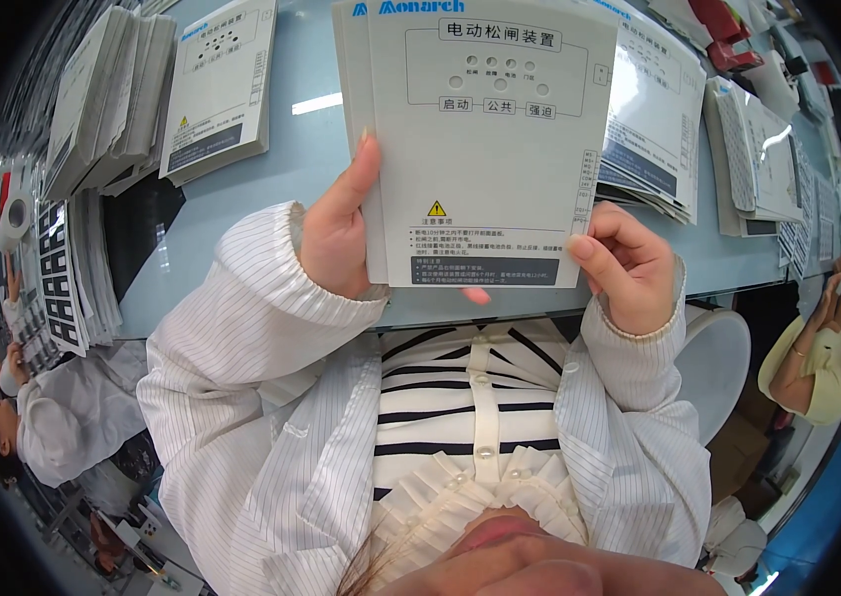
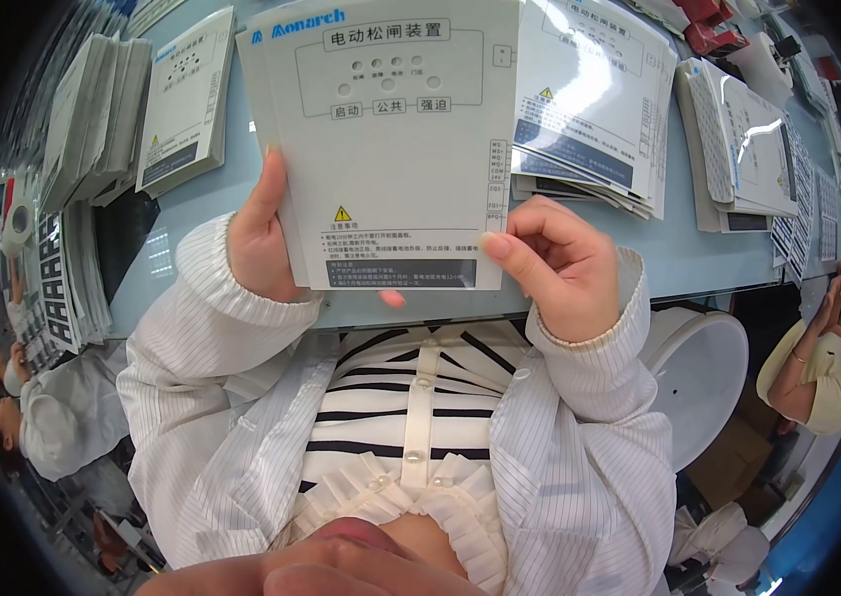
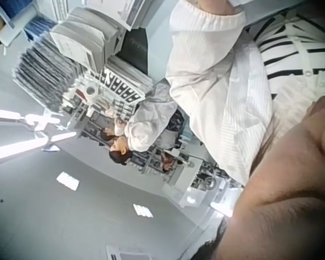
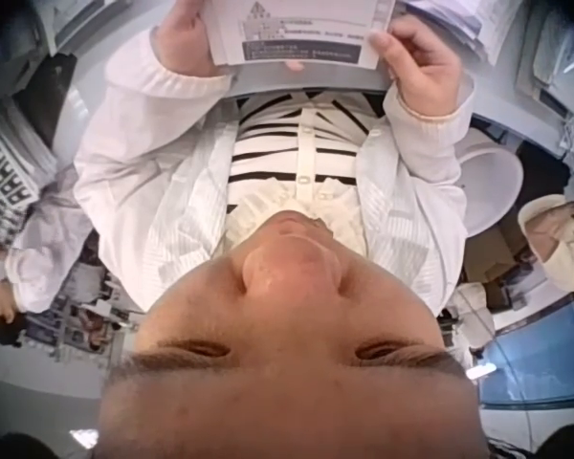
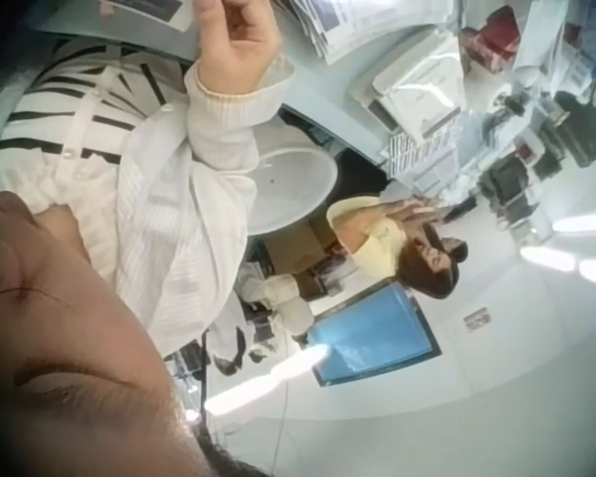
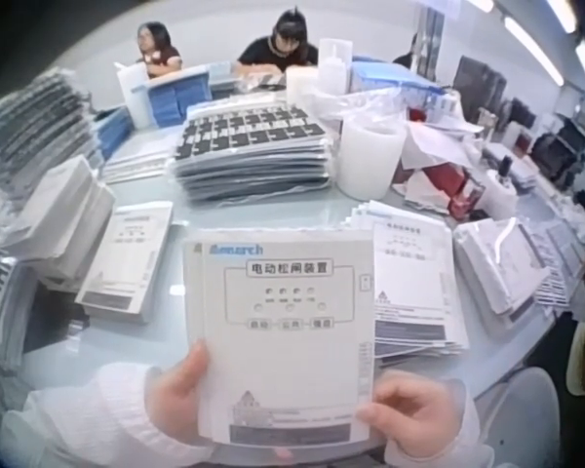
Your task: The recorder is sorting and inspecting a stack of technical manuals or device instructions at a workstation.
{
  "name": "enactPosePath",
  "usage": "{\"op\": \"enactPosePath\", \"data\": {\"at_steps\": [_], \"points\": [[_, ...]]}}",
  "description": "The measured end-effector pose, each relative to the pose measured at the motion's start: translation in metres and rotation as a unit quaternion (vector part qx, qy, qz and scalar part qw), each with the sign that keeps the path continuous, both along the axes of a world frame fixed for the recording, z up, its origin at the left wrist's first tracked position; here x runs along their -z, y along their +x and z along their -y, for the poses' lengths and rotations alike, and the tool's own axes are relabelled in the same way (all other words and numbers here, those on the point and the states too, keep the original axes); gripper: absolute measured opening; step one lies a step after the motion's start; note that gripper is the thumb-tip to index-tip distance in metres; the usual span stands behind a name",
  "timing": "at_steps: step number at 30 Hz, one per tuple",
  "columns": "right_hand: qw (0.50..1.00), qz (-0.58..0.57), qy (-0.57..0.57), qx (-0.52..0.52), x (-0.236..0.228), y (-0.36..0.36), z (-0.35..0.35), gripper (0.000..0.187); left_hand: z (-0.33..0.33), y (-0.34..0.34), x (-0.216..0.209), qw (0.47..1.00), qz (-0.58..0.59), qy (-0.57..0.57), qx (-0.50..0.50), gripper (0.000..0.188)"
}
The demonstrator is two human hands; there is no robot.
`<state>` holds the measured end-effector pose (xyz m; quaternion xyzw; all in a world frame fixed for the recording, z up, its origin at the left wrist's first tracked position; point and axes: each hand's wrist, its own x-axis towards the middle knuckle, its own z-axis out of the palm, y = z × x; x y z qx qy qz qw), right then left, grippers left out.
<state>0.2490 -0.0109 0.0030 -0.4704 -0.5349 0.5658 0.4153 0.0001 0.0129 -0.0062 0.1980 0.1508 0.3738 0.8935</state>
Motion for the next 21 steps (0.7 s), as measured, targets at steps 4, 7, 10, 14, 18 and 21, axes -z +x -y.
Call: {"op": "enactPosePath", "data": {"at_steps": [4, 7, 10, 14, 18, 21], "points": [[0.999, 0.030, 0.015, 0.020, -0.004, 0.002, 0.000, 0.009, -0.001, 0.001, 0.002, 1.000, 0.027, 0.007, 0.005, 0.064], [0.993, 0.050, 0.064, 0.083, -0.006, 0.012, -0.004, 0.011, 0.000, 0.000, -0.002, 0.997, 0.028, -0.057, -0.033, 0.063], [0.968, 0.051, 0.071, 0.236, -0.011, 0.030, -0.010, 0.015, -0.002, -0.006, 0.000, 0.999, 0.017, -0.017, -0.041, 0.063], [0.919, 0.143, 0.175, 0.323, 0.008, 0.058, -0.027, 0.019, -0.012, -0.020, 0.001, 0.991, -0.088, 0.037, -0.098, 0.059], [0.848, 0.345, 0.231, 0.329, 0.007, 0.051, -0.028, 0.019, -0.033, -0.069, -0.003, 0.835, -0.423, 0.192, -0.295, 0.050], [0.816, 0.396, 0.240, 0.346, 0.004, 0.046, -0.029, 0.020, -0.048, -0.086, -0.037, 0.796, -0.416, 0.221, -0.379, 0.037]]}}
